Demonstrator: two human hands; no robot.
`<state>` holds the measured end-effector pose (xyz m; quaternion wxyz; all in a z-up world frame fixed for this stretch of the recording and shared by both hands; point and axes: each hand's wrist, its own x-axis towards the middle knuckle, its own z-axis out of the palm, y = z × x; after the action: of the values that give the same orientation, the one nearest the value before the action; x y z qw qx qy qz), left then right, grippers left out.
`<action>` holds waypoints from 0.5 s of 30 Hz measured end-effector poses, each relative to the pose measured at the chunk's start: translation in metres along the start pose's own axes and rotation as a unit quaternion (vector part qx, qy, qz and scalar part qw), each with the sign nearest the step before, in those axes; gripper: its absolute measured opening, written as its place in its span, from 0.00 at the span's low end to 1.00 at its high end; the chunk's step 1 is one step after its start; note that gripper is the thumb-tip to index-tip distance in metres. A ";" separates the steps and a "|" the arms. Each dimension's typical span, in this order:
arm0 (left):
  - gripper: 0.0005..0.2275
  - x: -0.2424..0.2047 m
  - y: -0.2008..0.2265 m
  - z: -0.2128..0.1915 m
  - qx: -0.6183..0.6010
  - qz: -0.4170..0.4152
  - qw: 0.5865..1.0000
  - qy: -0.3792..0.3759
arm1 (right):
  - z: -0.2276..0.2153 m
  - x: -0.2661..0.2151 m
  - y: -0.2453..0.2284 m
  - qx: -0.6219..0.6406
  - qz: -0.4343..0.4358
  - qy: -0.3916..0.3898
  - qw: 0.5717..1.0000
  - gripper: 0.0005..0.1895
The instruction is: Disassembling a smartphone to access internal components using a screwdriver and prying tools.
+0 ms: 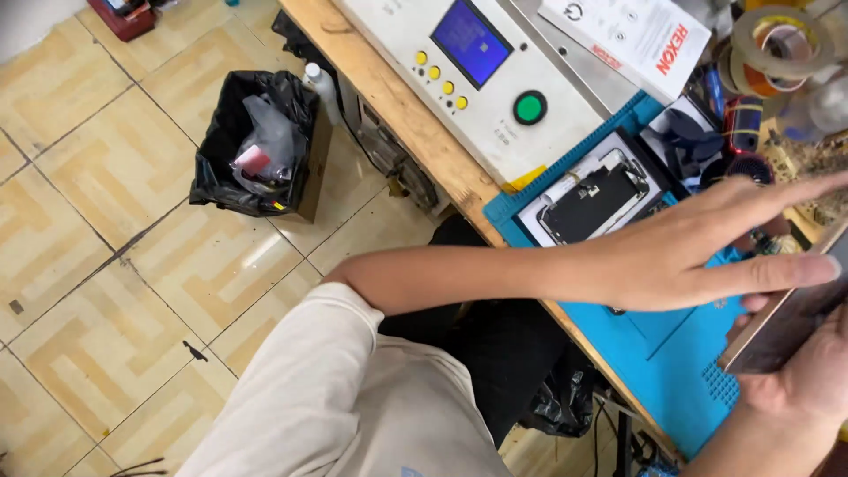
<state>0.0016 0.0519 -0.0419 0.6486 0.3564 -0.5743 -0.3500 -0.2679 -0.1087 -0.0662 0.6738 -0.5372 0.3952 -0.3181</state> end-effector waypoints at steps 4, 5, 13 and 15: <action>0.40 -0.050 0.055 -0.018 -0.088 -0.069 0.993 -0.033 | 0.132 -0.094 -0.028 0.008 -0.006 -0.064 0.998 0.32; 0.38 -0.068 0.062 -0.019 -0.103 -0.068 0.992 -0.035 | 0.132 -0.105 -0.009 -0.002 0.068 -0.012 0.998 0.31; 0.37 -0.162 0.061 -0.040 -0.209 -0.092 0.973 -0.032 | 0.209 -0.193 0.109 0.318 0.123 -0.063 0.938 0.38; 0.40 -0.164 0.063 -0.051 -0.207 -0.092 0.967 -0.116 | 0.216 -0.206 0.102 0.227 0.004 -0.087 0.970 0.33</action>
<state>0.0393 0.2281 -0.0731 0.6019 0.2225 -0.5253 -0.5589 -0.1786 0.1922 -0.1027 0.8115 -0.3938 0.2546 -0.3486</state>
